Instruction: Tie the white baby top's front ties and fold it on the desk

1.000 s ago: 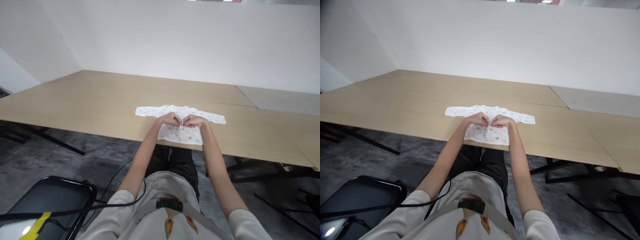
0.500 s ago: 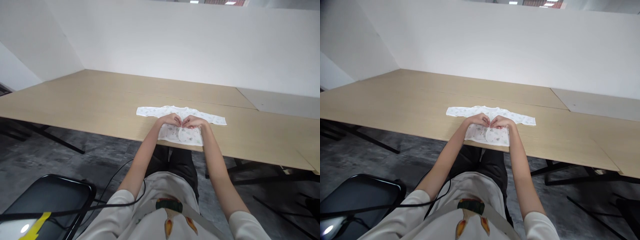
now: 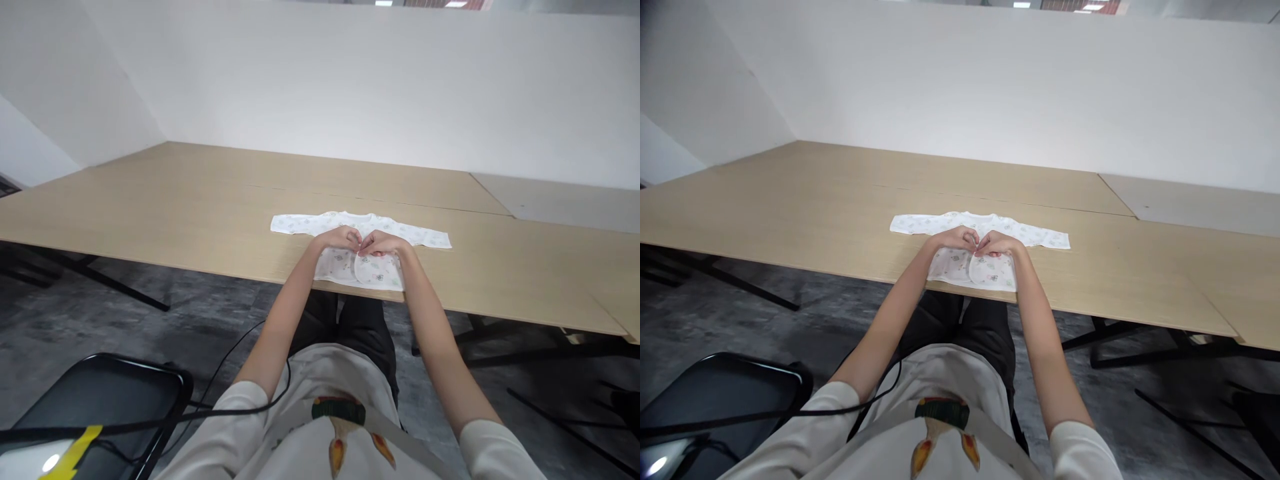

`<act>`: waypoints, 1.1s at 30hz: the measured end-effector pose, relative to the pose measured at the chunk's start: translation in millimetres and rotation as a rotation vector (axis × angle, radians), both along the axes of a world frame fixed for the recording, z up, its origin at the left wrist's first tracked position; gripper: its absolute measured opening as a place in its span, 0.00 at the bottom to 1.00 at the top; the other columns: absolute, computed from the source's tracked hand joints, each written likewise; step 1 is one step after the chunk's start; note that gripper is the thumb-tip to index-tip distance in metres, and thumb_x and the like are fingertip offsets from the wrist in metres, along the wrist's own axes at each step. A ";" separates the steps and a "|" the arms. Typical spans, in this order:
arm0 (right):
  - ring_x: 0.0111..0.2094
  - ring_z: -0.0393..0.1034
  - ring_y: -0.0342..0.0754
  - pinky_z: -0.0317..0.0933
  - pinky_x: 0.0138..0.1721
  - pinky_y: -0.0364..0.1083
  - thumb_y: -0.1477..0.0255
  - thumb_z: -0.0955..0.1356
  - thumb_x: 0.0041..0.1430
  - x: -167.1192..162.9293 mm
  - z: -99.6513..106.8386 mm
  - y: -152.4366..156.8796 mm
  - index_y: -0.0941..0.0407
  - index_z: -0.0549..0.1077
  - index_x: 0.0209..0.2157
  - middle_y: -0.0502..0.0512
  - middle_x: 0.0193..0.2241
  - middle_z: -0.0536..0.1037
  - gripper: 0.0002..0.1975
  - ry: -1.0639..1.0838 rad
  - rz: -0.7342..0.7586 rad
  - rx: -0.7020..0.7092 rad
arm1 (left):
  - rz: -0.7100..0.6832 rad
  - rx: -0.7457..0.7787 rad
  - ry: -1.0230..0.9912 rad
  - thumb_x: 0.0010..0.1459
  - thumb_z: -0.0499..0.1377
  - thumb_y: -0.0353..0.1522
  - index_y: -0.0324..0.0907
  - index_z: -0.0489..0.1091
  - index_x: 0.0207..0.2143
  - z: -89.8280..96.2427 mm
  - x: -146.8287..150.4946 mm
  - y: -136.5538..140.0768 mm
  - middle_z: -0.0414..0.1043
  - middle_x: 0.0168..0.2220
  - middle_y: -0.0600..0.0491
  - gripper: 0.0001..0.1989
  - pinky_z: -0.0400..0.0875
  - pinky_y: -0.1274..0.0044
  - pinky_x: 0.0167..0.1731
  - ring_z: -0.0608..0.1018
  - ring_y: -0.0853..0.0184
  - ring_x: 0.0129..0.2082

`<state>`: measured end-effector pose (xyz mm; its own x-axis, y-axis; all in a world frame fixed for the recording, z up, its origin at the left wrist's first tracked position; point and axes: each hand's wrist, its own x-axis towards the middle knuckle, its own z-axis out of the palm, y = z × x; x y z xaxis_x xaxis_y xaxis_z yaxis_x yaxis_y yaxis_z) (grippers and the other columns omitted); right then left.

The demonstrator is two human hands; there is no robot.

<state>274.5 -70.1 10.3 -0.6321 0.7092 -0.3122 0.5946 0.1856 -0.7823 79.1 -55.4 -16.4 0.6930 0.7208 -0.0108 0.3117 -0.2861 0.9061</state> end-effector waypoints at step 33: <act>0.36 0.73 0.51 0.62 0.37 0.44 0.73 0.64 0.57 80.2 1.2 28.8 0.64 0.75 0.38 0.66 0.34 0.79 0.12 -0.385 -0.864 0.594 | 0.692 0.566 0.734 0.53 0.57 0.39 0.41 0.74 0.45 11.3 -98.3 27.4 0.73 0.48 0.44 0.19 0.61 0.68 0.51 0.70 0.56 0.50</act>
